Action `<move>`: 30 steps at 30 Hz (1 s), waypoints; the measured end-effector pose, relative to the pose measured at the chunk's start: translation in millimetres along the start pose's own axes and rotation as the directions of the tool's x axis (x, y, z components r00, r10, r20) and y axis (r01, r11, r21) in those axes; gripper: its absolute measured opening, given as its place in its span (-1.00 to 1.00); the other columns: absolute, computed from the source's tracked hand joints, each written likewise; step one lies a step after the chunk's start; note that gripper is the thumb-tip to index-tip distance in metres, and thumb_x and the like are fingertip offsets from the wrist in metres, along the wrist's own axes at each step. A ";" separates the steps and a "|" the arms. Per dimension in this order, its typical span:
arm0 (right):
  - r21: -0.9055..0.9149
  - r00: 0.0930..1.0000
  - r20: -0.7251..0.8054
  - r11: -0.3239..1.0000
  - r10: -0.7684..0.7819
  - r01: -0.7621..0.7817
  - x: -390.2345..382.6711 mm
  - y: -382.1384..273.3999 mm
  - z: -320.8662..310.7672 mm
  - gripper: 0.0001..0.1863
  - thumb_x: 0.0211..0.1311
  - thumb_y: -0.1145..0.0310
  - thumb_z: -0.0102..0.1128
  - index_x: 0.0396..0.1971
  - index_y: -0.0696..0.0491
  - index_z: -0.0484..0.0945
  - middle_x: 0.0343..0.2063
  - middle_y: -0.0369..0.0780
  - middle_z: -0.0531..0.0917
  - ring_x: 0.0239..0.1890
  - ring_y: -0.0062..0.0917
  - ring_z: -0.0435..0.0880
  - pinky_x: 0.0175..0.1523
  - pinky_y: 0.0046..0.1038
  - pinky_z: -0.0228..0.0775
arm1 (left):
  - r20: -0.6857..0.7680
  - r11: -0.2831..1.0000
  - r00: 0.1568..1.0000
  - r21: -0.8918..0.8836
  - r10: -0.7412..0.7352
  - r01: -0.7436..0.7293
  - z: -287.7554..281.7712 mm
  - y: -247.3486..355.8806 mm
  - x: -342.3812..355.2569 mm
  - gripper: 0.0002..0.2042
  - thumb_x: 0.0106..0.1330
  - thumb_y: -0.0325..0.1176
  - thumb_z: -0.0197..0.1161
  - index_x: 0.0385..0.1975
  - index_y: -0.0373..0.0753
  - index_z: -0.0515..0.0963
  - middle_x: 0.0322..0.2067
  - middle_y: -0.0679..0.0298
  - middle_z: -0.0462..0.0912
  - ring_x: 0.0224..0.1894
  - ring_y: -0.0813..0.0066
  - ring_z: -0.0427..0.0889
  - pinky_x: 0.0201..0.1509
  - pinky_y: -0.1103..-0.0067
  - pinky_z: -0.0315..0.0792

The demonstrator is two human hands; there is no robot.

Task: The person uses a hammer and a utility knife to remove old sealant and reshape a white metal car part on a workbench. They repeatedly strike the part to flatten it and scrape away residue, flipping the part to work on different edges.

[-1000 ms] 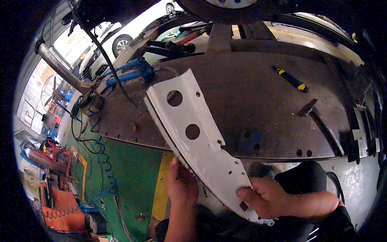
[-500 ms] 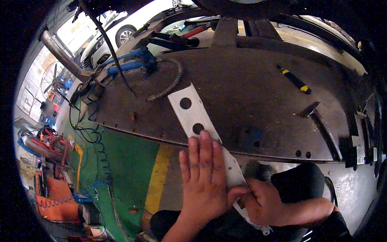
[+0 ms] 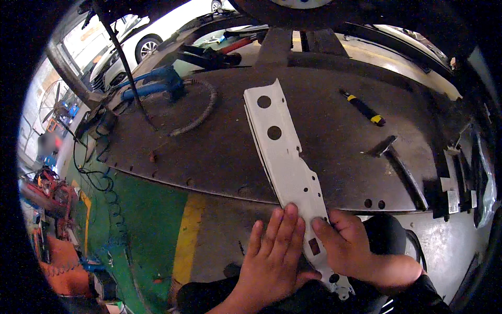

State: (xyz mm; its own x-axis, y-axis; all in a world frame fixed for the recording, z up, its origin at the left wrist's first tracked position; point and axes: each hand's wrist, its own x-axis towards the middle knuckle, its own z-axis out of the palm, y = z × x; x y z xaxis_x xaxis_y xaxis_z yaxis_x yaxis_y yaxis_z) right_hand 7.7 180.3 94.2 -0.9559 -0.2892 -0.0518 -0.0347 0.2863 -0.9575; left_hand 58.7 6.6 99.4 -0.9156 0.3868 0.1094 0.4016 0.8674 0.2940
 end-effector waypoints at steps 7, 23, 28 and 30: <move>0.008 0.996 -0.084 1.000 -0.013 0.014 3.2 4.0 -2.8 -0.75 0.36 0.28 0.00 -0.28 0.17 0.53 -0.49 -0.01 0.62 -0.45 -0.18 0.65 -0.33 -0.25 0.47 | 0.068 0.997 0.995 0.002 0.074 -0.074 12.5 8.2 -8.2 -0.01 0.20 0.38 -0.08 0.36 -0.44 0.03 0.41 -0.23 -0.12 0.47 -0.17 -0.18 0.46 0.03 -0.29; -0.141 0.955 0.252 0.970 -0.156 0.196 -41.5 21.4 39.2 -0.78 0.33 0.38 -0.02 -0.16 0.19 0.46 -0.47 -0.05 0.68 -0.45 -0.27 0.73 -0.32 -0.32 0.56 | -0.351 0.508 0.817 -0.857 -0.457 -0.085 14.5 -18.6 7.5 -0.18 0.43 -0.12 -0.05 0.39 -0.46 -0.41 0.32 -0.15 0.02 0.24 0.18 0.26 0.32 0.37 0.14; -0.149 0.943 0.331 0.985 -0.039 0.093 -41.6 8.1 42.8 -0.78 0.34 0.35 -0.02 -0.19 0.20 0.46 -0.53 -0.11 0.69 -0.47 -0.31 0.74 -0.35 -0.34 0.58 | -0.286 0.354 0.747 -0.932 -0.601 -0.073 -3.5 -36.6 10.4 -0.25 0.46 -0.13 -0.07 0.42 -0.40 -0.31 0.30 -0.01 0.15 0.21 0.30 0.31 0.28 0.46 0.19; -0.121 0.946 0.323 0.991 -0.008 0.050 -45.6 6.4 46.1 -0.75 0.33 0.27 -0.02 -0.32 0.18 0.47 -0.55 -0.01 0.62 -0.47 -0.08 0.66 -0.36 -0.14 0.50 | -0.364 0.429 0.702 -0.899 -0.613 -0.092 -9.1 -44.7 12.0 -0.25 0.46 -0.13 -0.05 0.42 -0.38 -0.29 0.29 0.01 0.18 0.19 0.33 0.33 0.26 0.48 0.21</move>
State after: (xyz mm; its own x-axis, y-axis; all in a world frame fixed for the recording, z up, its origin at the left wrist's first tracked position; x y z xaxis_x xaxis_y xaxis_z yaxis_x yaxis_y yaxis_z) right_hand 64.5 153.1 77.3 -0.8101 -0.5711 -0.1328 -0.1175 0.3800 -0.9175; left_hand 29.6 -30.4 96.2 -0.8952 -0.3740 0.2423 0.2396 0.0547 0.9693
